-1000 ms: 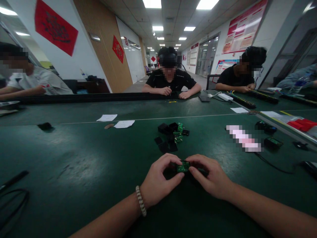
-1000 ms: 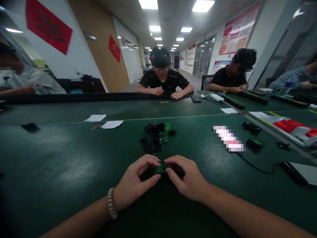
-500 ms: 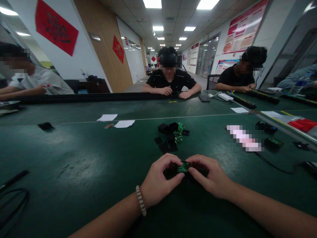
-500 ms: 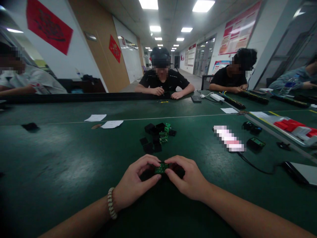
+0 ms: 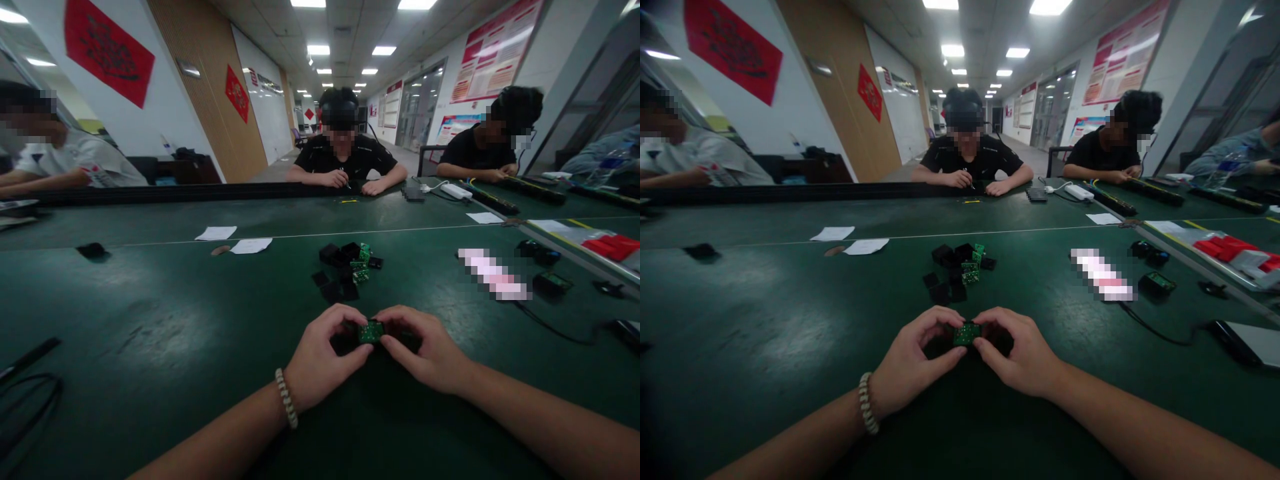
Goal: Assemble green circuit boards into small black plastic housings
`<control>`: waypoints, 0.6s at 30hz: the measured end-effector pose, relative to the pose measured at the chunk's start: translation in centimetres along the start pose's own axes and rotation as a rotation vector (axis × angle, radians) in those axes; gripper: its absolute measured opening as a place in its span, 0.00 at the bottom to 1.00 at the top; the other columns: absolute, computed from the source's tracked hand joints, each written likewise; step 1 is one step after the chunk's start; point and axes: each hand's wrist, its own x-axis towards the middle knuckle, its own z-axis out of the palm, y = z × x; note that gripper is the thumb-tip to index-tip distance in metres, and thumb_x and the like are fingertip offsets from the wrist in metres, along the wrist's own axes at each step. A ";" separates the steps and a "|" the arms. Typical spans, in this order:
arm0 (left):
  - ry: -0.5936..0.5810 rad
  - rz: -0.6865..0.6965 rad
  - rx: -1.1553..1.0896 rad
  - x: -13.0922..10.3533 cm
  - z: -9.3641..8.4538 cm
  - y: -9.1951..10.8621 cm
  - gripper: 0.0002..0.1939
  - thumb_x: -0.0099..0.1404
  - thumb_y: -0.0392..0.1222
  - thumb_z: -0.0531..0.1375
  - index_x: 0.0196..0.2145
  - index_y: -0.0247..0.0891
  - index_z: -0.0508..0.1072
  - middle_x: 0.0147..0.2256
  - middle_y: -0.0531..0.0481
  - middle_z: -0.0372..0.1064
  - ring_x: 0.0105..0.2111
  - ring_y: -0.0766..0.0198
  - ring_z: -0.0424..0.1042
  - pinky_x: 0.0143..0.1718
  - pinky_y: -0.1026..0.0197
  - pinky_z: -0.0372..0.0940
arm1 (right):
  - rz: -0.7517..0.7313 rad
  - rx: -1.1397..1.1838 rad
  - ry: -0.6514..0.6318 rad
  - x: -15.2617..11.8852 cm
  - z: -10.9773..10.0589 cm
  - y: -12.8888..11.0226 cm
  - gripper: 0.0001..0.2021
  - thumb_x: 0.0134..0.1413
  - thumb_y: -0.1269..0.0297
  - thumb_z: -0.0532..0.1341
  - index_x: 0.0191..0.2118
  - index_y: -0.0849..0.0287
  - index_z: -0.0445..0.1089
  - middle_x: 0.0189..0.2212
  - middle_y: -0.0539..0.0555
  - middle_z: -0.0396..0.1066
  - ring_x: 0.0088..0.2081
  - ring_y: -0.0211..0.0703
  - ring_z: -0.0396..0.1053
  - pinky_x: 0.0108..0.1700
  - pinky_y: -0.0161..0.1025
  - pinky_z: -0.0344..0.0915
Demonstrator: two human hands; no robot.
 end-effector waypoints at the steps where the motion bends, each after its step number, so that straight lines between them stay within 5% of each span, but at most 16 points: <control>1: -0.005 0.002 -0.002 0.0 0.0 0.0 0.14 0.58 0.34 0.65 0.43 0.40 0.72 0.45 0.46 0.71 0.45 0.56 0.73 0.48 0.51 0.71 | -0.005 -0.002 0.001 0.0 0.0 0.0 0.11 0.59 0.69 0.61 0.48 0.57 0.70 0.39 0.55 0.75 0.38 0.44 0.74 0.40 0.42 0.73; 18: 0.015 0.043 -0.013 0.1 0.0 0.1 0.16 0.57 0.32 0.65 0.44 0.40 0.71 0.45 0.47 0.71 0.46 0.56 0.73 0.51 0.50 0.70 | -0.097 -0.029 0.022 0.0 -0.1 -0.1 0.16 0.55 0.72 0.63 0.50 0.56 0.69 0.46 0.57 0.74 0.41 0.45 0.75 0.42 0.43 0.75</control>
